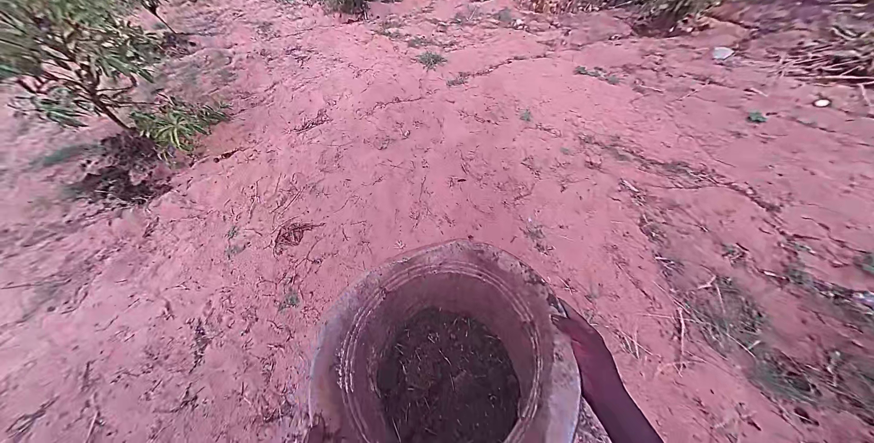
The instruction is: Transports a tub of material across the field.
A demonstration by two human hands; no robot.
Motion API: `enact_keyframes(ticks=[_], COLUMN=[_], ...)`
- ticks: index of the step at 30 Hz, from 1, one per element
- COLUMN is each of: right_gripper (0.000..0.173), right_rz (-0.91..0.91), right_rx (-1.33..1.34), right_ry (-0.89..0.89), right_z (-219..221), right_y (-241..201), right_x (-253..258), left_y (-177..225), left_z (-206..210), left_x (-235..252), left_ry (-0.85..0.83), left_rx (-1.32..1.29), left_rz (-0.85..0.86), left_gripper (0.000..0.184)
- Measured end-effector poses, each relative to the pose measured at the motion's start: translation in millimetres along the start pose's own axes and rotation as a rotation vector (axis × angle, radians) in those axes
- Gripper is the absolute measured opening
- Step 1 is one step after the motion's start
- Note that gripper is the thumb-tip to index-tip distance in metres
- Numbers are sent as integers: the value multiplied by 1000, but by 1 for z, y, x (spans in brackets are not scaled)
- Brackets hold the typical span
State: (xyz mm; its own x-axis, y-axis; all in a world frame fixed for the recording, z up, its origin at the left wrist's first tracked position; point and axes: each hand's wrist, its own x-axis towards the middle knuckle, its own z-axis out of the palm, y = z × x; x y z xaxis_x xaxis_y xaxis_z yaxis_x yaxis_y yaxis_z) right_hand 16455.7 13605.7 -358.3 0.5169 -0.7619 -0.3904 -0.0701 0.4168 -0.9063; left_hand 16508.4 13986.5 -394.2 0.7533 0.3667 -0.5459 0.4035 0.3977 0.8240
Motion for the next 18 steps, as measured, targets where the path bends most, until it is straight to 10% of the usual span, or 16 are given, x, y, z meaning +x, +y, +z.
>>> enact_keyframes(ticks=[18], right_gripper=[49], right_rz=[-25], right_rx=[43], right_ry=[13], right_z=[294], right_y=[-78], right_x=[305], left_y=[161], left_z=[366], left_x=[308], left_ry=[-46], left_rx=[118], left_rz=[-29], left_gripper=[26])
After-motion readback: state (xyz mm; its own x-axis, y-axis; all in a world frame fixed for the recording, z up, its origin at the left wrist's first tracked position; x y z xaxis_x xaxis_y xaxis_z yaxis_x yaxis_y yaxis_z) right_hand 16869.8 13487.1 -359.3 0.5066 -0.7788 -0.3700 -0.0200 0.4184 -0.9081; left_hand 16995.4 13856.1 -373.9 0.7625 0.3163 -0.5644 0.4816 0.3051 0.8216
